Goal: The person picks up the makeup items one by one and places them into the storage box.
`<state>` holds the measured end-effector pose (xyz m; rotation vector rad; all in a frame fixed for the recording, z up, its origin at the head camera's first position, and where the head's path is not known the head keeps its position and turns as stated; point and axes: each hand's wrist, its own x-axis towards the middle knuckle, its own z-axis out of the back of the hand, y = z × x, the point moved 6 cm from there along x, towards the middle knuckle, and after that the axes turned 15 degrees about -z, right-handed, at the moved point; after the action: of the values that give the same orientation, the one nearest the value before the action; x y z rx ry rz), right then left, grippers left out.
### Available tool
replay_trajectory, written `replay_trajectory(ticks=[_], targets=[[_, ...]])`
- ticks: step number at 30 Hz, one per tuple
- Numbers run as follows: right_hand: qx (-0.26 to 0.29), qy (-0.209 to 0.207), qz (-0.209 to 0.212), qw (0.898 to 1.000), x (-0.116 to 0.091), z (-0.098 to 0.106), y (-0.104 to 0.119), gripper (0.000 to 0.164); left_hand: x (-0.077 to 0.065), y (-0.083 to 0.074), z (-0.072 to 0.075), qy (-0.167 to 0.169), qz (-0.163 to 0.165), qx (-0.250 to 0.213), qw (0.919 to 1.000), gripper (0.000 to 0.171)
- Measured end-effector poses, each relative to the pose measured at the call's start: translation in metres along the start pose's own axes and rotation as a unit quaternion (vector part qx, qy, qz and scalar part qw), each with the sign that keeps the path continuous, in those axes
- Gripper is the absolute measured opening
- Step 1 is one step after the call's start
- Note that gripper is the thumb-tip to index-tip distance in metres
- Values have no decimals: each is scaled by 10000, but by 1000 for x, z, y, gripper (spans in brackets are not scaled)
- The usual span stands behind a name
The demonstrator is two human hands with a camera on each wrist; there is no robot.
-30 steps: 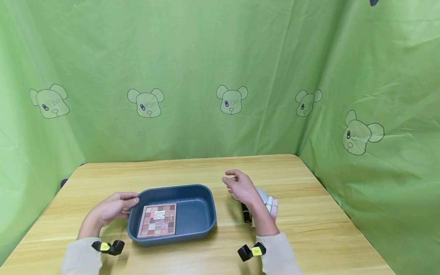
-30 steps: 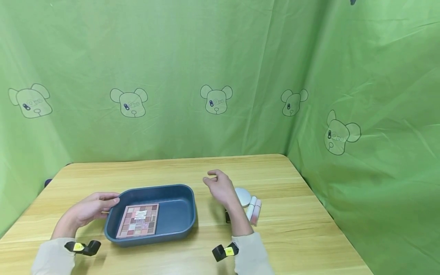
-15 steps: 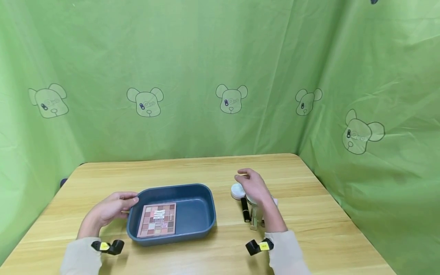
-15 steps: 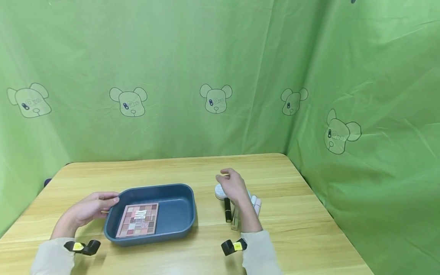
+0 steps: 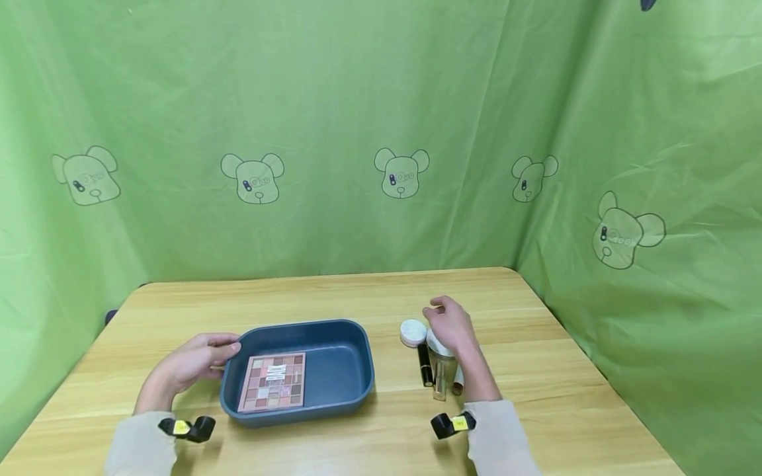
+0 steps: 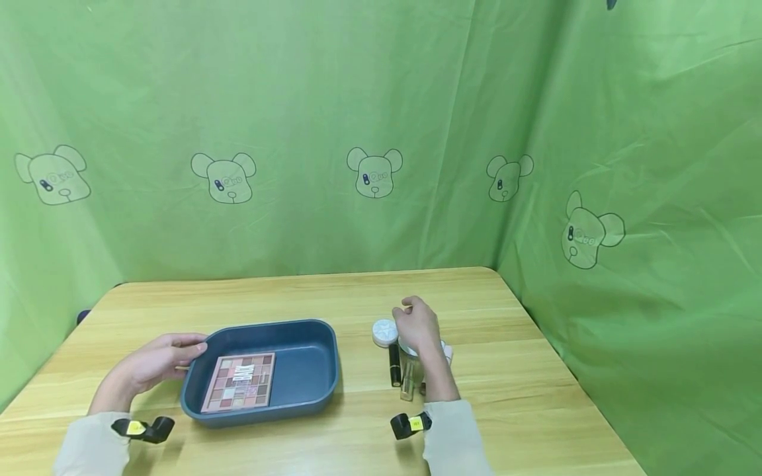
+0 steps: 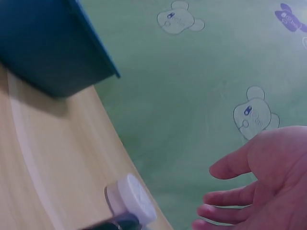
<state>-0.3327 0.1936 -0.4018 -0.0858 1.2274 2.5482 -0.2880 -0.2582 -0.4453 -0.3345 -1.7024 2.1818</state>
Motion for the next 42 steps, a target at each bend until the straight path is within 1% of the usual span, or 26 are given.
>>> replay_trajectory(ticks=[4, 8, 14, 19, 25, 36, 42], targets=[[-315, -125, -19, 9994, 6, 1, -8, 51, 0, 0, 0, 0, -17, -1, 10000, 57], [-586, -116, -42, 9982, 8, 2, -14, 52, 0, 0, 1, 0, -27, 1, 10000, 57], [-874, -102, -264, 9958, 12, 0, -22, 56, 1, 1, 1, 19, -37, -36, 10000, 57], [-1140, -3, -362, 9928, 12, -3, -26, 63, 1, 0, 0, 8, -35, -38, 10000, 57], [-1556, 278, -399, 9866, 15, -10, -33, 76, -1, 0, 0, 9, -14, 11, 10000, 56], [-1705, 364, -262, 9843, 15, -12, -34, 79, 0, 2, 2, 9, -36, -30, 10000, 58], [-1754, 406, -330, 9831, 15, -13, -36, 81, 1, 4, 2, 44, -68, -31, 10000, 57]])
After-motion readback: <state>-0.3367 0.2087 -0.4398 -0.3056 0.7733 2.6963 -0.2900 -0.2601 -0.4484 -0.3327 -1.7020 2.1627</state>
